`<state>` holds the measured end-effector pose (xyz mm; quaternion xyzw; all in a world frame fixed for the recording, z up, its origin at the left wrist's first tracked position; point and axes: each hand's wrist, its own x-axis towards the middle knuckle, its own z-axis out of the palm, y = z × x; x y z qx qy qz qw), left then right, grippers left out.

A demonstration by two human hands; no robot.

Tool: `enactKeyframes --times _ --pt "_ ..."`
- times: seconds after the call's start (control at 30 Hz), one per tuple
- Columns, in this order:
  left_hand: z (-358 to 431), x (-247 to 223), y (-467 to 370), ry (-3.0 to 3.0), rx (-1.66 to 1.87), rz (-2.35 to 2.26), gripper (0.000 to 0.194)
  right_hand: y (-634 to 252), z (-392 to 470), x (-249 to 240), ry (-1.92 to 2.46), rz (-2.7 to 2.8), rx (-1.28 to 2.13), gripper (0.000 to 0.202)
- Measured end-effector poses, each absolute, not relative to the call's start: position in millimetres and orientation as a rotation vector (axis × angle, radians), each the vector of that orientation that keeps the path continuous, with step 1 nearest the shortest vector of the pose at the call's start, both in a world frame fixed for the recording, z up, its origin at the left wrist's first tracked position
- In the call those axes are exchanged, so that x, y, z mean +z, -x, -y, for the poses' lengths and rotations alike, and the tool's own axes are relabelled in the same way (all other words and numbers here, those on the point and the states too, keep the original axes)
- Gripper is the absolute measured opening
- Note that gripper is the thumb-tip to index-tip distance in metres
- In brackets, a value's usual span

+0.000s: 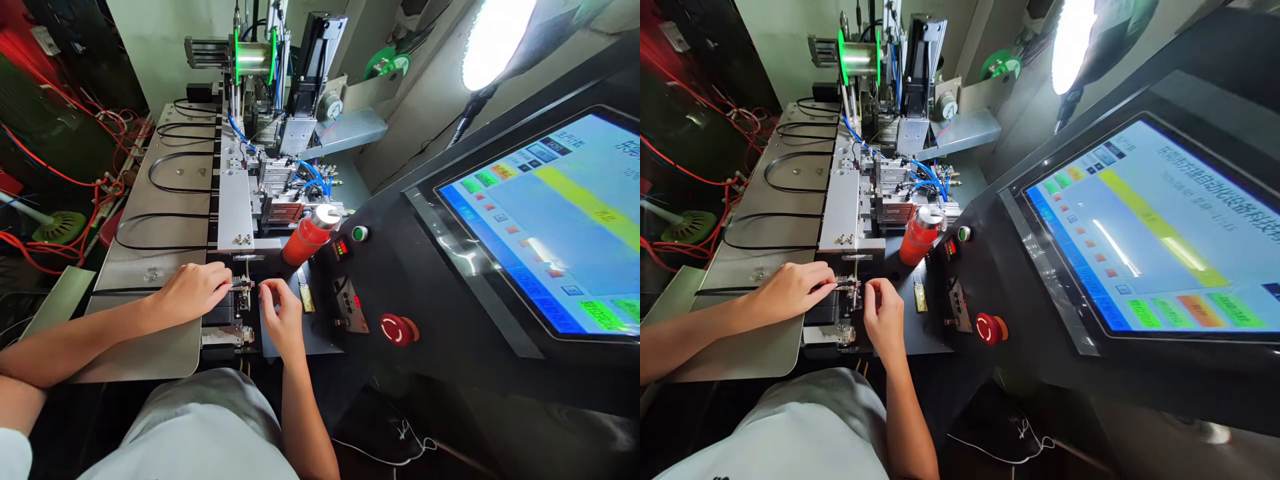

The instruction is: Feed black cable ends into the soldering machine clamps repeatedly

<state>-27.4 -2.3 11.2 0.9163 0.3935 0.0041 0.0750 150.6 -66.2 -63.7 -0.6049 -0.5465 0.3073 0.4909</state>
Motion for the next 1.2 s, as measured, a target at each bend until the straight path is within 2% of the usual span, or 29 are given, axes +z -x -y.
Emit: enactKeyframes --times 0.1,0.2,0.4,0.7,0.9,1.03,1.2 --pt "3 10 28 -2.749 0.017 -1.182 0.020 -149 63 -64 1.380 1.152 1.032 0.021" --pt "3 8 28 -2.733 0.064 -1.182 0.019 -146 57 -68 1.346 1.076 1.116 0.028" --pt "5 5 28 -2.838 0.183 -1.107 0.025 -141 47 -72 1.365 1.140 1.037 0.036" --pt "6 5 28 -3.028 0.135 -0.893 0.038 -133 46 -73 1.247 1.190 1.028 0.029" --pt "3 -5 27 -3.240 0.240 -0.710 0.034 -131 45 -79 1.215 1.154 1.007 0.030" --pt "3 -2 27 -3.035 0.163 -0.855 0.035 -127 44 -79 1.234 1.156 0.990 0.031" --pt "-2 16 34 -2.619 -0.008 -1.244 0.023 -137 47 -77 1.334 1.111 0.843 0.029"
